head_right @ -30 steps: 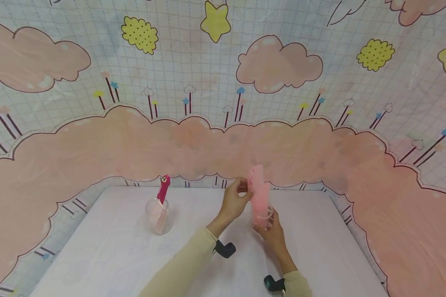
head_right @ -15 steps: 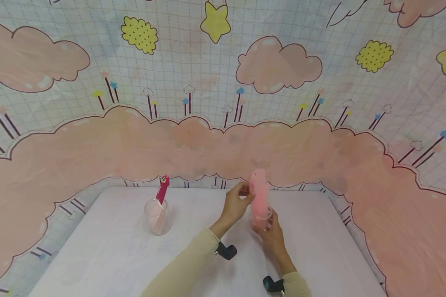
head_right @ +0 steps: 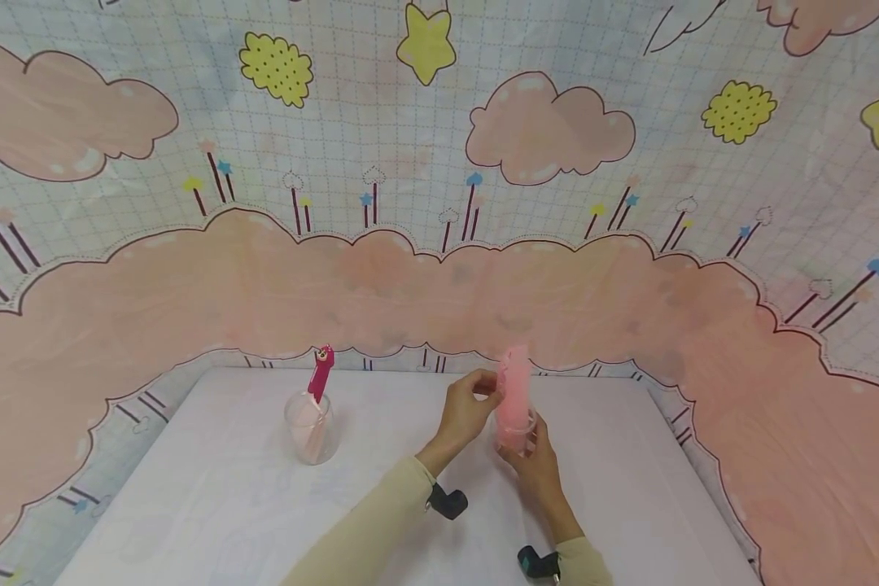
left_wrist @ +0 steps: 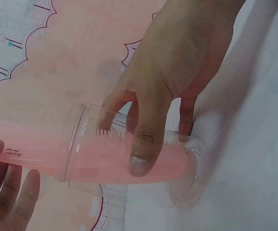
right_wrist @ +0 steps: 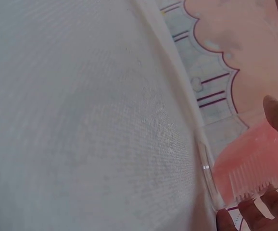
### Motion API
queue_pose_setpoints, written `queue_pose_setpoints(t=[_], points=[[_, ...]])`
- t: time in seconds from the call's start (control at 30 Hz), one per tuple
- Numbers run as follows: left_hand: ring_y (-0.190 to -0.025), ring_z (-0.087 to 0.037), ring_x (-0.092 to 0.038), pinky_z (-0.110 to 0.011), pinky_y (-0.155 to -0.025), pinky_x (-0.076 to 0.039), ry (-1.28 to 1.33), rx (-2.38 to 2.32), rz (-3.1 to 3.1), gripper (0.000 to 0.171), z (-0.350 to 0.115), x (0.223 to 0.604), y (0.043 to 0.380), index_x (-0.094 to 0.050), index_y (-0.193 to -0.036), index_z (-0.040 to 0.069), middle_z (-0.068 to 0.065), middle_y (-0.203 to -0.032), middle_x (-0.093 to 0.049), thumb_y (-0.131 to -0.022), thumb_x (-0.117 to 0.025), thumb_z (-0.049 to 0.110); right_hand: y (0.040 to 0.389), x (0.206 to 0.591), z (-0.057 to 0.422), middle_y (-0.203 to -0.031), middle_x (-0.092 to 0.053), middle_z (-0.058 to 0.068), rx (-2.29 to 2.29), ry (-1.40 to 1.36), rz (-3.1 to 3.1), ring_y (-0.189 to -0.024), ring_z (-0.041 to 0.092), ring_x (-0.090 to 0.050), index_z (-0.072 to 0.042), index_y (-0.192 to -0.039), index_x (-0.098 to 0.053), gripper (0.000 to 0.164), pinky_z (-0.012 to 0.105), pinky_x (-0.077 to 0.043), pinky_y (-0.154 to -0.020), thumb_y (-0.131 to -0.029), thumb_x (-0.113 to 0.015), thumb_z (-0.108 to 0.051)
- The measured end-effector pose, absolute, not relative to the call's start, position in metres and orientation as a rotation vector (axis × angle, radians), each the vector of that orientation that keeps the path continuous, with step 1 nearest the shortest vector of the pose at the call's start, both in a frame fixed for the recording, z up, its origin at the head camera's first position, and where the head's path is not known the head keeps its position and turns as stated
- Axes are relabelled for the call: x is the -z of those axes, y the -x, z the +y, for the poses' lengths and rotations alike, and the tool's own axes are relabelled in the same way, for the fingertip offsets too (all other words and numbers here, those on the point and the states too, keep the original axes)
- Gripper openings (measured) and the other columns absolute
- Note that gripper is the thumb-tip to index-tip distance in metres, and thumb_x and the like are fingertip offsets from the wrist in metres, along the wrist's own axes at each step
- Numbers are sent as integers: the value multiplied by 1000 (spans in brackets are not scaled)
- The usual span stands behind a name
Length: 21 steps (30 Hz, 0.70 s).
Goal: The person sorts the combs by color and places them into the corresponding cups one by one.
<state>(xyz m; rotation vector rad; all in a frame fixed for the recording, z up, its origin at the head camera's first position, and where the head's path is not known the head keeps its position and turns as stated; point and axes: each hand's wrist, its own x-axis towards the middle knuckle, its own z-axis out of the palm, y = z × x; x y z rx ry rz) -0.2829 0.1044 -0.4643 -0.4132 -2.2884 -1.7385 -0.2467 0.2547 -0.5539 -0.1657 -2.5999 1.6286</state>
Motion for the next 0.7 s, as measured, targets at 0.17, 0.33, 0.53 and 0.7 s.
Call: queue_pose_setpoints(t=[0.17,0.33,0.53,0.7], points=[[-83,-8,-65,-17,-75,-53,401,1735,-2307,10,106,470,283,-70,-98,11,-4,-91,-73,-89,-70,14,246,554,255,-157,-31,21,-1627,157,-2596,-139,45,-38,-14,-156,-14,97,58,-45,-105,-85,-77,-33],[-79,-6,-63,-16,-73,-53,402,1726,-2329,6,107,476,284,-70,-93,10,-3,-88,-72,-89,-70,14,248,555,255,-160,-26,20,-1640,154,-2599,-142,44,-34,-14,-156,-13,96,57,-42,-108,-86,-76,-34],[-77,-3,-61,-14,-71,-52,412,1712,-2368,5,108,482,283,-69,-91,10,-2,-86,-71,-88,-71,13,249,558,256,-161,-25,19,-1625,156,-2608,-143,43,-33,-16,-156,-13,97,57,-42,-109,-85,-76,-36],[-78,-4,-61,-14,-71,-53,416,1721,-2376,5,108,484,282,-69,-90,9,-3,-86,-70,-87,-72,10,249,559,257,-162,-23,18,-1625,148,-2606,-143,43,-33,-16,-157,-12,98,57,-41,-109,-85,-76,-38]])
